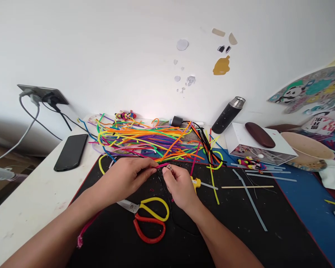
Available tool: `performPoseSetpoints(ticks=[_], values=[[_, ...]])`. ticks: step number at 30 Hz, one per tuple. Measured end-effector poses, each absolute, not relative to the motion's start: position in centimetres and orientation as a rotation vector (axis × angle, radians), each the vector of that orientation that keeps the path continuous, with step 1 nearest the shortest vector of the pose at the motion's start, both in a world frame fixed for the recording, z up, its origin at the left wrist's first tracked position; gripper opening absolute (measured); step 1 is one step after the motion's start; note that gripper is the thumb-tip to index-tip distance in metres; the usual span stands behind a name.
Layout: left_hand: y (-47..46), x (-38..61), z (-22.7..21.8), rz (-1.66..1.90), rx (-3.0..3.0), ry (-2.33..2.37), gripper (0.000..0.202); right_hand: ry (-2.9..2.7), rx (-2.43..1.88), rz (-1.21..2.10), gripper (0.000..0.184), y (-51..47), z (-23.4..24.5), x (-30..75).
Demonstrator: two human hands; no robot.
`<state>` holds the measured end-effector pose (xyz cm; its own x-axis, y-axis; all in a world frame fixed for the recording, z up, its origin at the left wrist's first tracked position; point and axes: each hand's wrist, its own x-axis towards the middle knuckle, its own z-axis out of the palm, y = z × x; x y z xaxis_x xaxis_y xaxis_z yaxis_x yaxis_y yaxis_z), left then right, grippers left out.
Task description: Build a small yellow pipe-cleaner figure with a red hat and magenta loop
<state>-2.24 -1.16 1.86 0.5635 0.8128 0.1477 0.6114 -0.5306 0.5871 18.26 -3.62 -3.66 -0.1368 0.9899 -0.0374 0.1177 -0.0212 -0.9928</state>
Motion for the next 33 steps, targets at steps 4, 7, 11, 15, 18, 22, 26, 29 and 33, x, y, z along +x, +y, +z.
performPoseSetpoints(ticks=[4, 7, 11, 15, 18, 22, 26, 29, 33], values=[[-1.1, -2.2, 1.7, 0.565, 2.323, 1.139, 0.024, -1.393, -1.264, 1.283, 0.042, -3.6, -3.7, 18.2], [-1.1, -2.2, 1.6, 0.564, 2.317, 1.142, 0.023, -1.406, -1.265, 1.275, 0.042, -3.7, -3.6, 18.2], [-1.1, -2.2, 1.5, 0.545, 2.308, 1.144, 0.022, -1.439, -1.247, 1.232, 0.043, -3.7, -3.4, 18.0], [-1.1, -2.2, 1.5, 0.541, 2.303, 1.158, 0.024, -1.431, -1.251, 1.249, 0.043, -3.7, -3.4, 18.0], [-1.1, -2.1, 1.7, 0.533, 2.294, 1.165, 0.026, -1.421, -1.260, 1.269, 0.044, -3.7, -3.6, 18.1], [-1.1, -1.9, 2.3, 0.521, 2.226, 1.144, 0.031, -1.420, -1.249, 1.274, 0.044, -3.6, -4.2, 18.2], [-1.1, -1.9, 2.9, 0.486, 2.010, 1.119, 0.035, -1.354, -1.207, 1.329, 0.047, -3.3, -4.8, 18.3], [-1.0, -2.1, 3.1, 0.444, 1.745, 1.082, 0.037, -1.385, -1.209, 1.318, 0.046, -3.4, -4.6, 18.4], [-0.8, -2.5, 3.0, 0.447, 1.417, 0.980, 0.041, -1.487, -1.218, 1.238, 0.044, -3.6, -3.7, 18.4]])
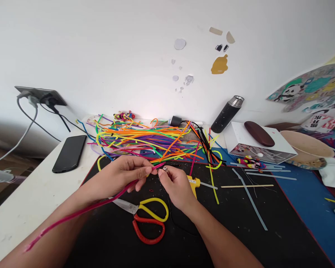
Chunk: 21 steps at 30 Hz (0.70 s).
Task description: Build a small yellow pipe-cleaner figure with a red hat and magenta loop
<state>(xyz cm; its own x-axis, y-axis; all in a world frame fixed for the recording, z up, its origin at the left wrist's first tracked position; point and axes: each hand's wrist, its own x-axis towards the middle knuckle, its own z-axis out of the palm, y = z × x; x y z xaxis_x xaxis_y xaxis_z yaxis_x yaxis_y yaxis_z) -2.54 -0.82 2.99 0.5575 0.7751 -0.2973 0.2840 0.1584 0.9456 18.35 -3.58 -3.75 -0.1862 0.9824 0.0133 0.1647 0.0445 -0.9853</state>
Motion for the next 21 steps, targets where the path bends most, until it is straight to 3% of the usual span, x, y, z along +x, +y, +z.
performPoseSetpoints(ticks=[21], values=[[-0.5, -2.1, 1.8, 0.425, 1.095, 0.886, 0.043, -1.502, -1.241, 1.192, 0.031, -4.0, -2.8, 17.9]])
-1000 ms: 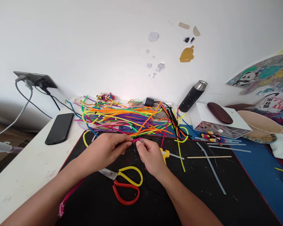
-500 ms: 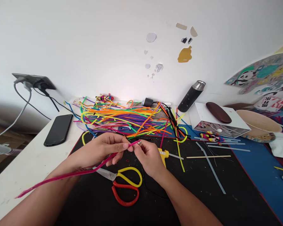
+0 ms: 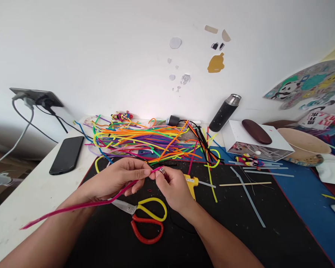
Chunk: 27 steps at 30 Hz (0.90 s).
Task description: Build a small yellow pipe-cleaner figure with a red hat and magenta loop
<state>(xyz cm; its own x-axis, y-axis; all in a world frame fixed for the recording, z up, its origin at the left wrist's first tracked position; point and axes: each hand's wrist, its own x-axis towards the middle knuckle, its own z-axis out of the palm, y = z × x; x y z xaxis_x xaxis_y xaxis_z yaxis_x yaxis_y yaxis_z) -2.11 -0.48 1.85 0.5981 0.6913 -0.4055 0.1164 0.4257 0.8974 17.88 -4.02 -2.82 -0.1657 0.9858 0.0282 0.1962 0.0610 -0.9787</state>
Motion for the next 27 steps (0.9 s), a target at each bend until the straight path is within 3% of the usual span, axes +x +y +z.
performPoseSetpoints(ticks=[8, 15, 19, 27], values=[[-0.3, -2.3, 1.8, 0.427, 1.090, 0.896, 0.043, -1.433, -1.216, 1.194, 0.045, -3.6, -3.5, 18.3], [-0.3, -2.4, 2.4, 0.449, 1.186, 0.921, 0.048, -1.277, -1.044, 1.422, 0.058, -3.1, -5.2, 18.7], [-0.2, -2.9, 2.8, 0.493, 1.220, 0.930, 0.046, -1.391, -0.990, 1.494, 0.058, -3.6, -4.4, 18.7], [-0.1, -3.9, 4.0, 0.577, 1.295, 0.927, 0.042, -1.925, -1.080, 1.227, 0.039, -4.5, -2.4, 18.4]])
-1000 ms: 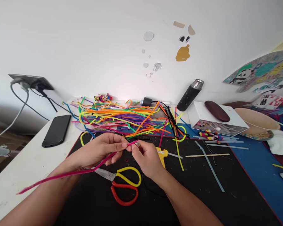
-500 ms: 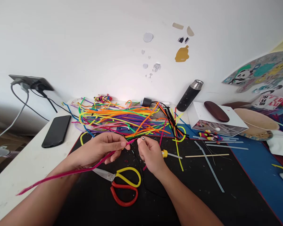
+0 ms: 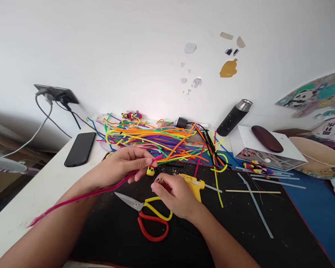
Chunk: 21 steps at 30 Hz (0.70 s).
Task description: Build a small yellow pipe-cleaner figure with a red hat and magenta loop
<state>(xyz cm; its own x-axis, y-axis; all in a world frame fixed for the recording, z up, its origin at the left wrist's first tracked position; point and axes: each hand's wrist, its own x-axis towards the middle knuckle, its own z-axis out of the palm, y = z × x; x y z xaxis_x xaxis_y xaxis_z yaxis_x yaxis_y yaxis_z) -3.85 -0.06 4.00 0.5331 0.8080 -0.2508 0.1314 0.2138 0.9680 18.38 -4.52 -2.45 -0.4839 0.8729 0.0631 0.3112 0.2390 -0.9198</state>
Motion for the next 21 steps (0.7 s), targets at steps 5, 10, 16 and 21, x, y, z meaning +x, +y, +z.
performPoseSetpoints(ticks=[5, 10, 16, 21], values=[[-0.2, -4.5, 4.4, 0.596, 1.348, 0.924, 0.040, -2.118, -1.187, 1.089, 0.034, -5.2, -2.5, 16.7], [0.3, -5.5, 4.8, 0.619, 1.385, 0.911, 0.041, -2.442, -1.197, 0.946, 0.010, -5.4, -2.0, 15.0], [0.2, -6.1, 5.7, 0.634, 1.415, 0.910, 0.039, -2.756, -1.192, 0.680, 0.018, -4.1, -0.4, 12.3], [0.0, -6.9, 6.4, 0.656, 1.480, 0.907, 0.034, -2.909, -1.177, 0.490, 0.024, -2.2, 0.4, 9.6]])
